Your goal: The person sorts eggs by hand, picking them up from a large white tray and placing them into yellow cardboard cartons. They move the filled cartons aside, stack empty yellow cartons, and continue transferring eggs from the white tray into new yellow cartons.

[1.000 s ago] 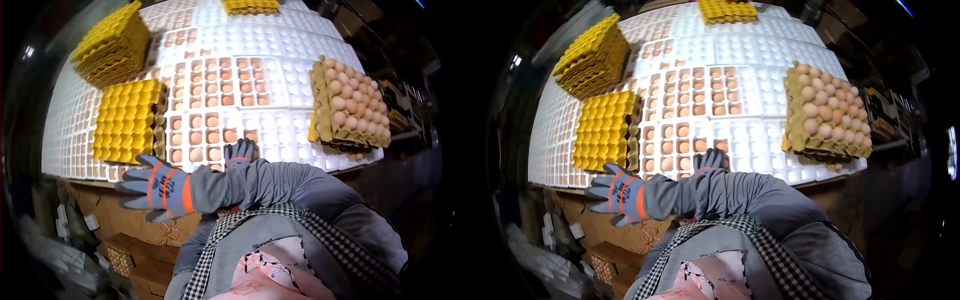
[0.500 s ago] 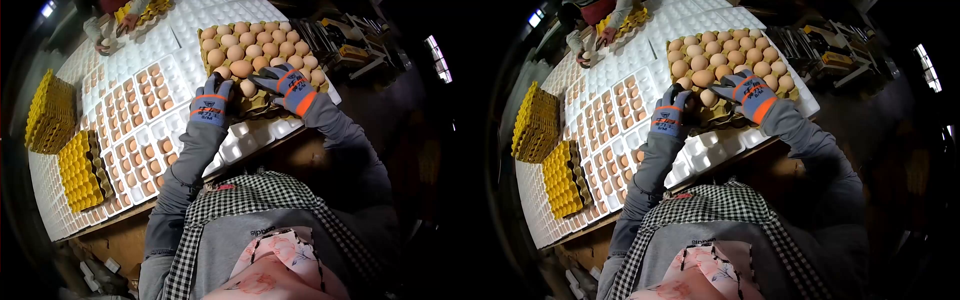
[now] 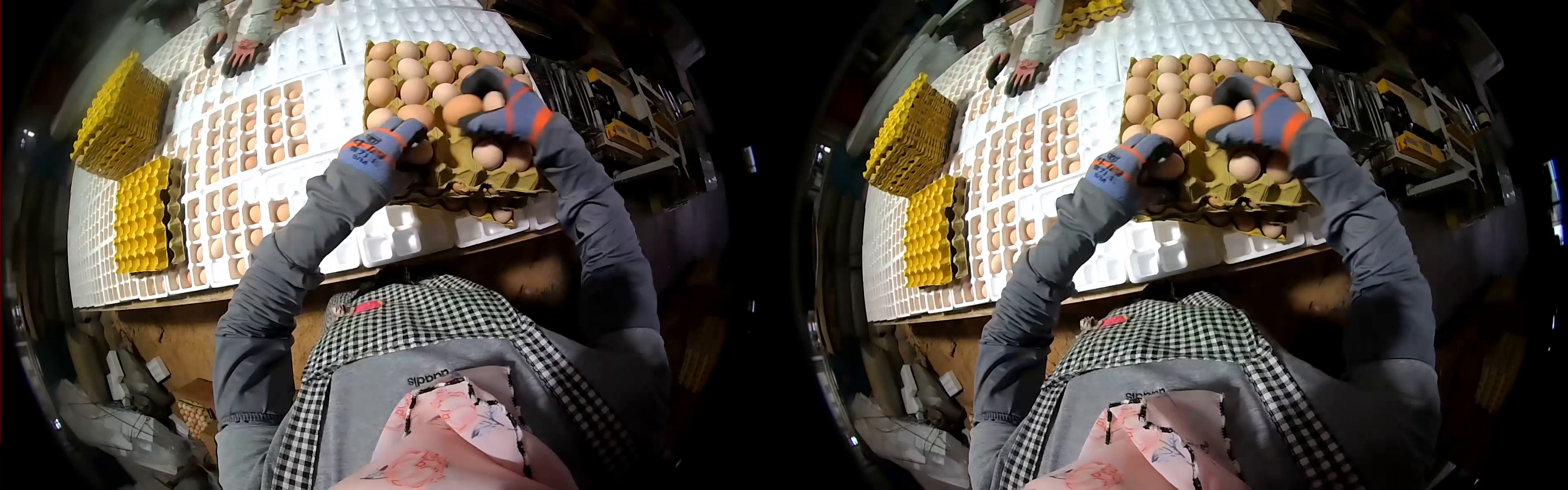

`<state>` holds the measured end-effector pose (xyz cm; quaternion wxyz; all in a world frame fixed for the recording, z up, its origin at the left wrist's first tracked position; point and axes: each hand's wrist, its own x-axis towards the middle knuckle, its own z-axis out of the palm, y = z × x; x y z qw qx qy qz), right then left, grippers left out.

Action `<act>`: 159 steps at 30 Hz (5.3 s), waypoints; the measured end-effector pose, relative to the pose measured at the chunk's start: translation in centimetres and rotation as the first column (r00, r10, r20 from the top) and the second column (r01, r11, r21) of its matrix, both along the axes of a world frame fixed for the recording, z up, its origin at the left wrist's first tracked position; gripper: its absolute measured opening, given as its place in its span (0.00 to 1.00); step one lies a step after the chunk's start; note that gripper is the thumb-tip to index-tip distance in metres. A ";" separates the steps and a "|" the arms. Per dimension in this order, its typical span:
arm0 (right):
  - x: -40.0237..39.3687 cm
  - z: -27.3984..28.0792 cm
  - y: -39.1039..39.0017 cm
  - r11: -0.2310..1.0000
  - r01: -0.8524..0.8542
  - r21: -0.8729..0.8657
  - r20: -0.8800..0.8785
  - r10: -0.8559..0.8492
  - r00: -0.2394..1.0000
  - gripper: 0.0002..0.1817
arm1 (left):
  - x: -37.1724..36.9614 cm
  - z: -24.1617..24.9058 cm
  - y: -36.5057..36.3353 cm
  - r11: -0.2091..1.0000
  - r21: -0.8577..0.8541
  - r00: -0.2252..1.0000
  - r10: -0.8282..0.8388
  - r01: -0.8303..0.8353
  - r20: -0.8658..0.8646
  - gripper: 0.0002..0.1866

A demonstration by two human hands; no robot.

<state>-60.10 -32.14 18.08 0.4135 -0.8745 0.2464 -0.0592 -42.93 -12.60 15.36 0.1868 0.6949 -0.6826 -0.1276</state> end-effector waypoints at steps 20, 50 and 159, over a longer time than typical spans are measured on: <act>8.6 0.5 14.8 0.881 -0.279 0.381 0.451 0.087 0.888 0.31 | 1.2 -6.5 12.4 0.743 0.080 -0.207 -0.080 -0.664 -0.975 0.30; 21.3 -16.9 18.6 0.859 0.033 0.511 0.425 -0.287 0.859 0.15 | 11.8 -15.9 14.3 0.798 0.109 0.524 0.485 -0.593 -0.700 0.19; 25.5 3.5 0.3 0.979 0.051 0.198 0.339 -0.118 0.933 0.24 | 37.0 -16.1 -19.1 0.736 0.037 0.665 0.632 -0.676 -0.398 0.24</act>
